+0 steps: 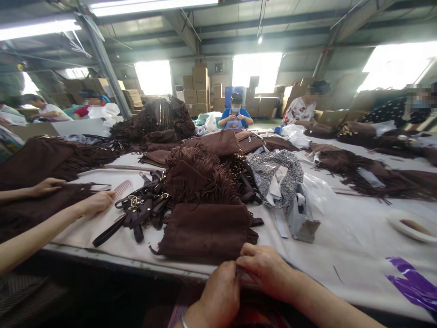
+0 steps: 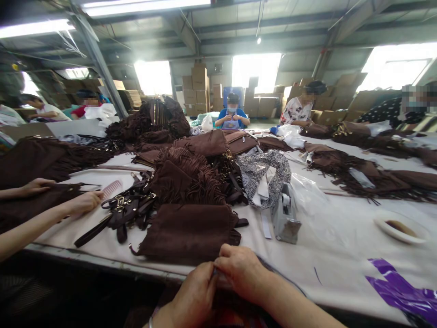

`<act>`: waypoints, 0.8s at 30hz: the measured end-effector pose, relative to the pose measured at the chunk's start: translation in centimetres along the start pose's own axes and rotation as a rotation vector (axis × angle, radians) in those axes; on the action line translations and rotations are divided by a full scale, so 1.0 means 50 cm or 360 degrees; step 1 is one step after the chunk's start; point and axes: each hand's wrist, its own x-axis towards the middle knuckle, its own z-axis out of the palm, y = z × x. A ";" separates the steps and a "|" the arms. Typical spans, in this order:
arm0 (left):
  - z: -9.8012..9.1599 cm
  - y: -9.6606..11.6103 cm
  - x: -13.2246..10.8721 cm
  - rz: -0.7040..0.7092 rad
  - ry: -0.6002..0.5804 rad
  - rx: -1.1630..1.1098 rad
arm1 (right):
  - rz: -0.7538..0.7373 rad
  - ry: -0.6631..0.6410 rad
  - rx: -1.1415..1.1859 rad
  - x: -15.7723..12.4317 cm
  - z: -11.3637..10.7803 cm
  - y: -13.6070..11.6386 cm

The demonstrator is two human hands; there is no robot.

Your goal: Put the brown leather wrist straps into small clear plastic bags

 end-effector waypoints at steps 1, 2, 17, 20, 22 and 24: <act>0.000 -0.001 -0.001 -0.0008 0.0014 0.0048 | -0.0057 -0.0031 -0.0034 0.002 0.003 0.003; 0.000 -0.003 -0.002 -0.0003 0.0025 0.0088 | -0.0100 -0.0048 -0.0071 0.003 0.007 0.005; 0.004 -0.006 0.004 -0.0750 -0.0478 -0.1714 | -0.0246 0.0424 -0.0184 -0.017 0.049 -0.004; 0.009 -0.004 0.002 -0.0861 -0.0471 -0.1834 | -0.0246 0.0503 -0.0121 -0.025 0.059 -0.003; 0.015 0.000 0.002 -0.0907 -0.0411 -0.1736 | -0.0244 0.0535 -0.0084 -0.035 0.061 -0.010; 0.023 0.003 0.001 -0.0893 -0.0326 -0.1633 | -0.0251 0.0539 -0.0054 -0.050 0.057 -0.019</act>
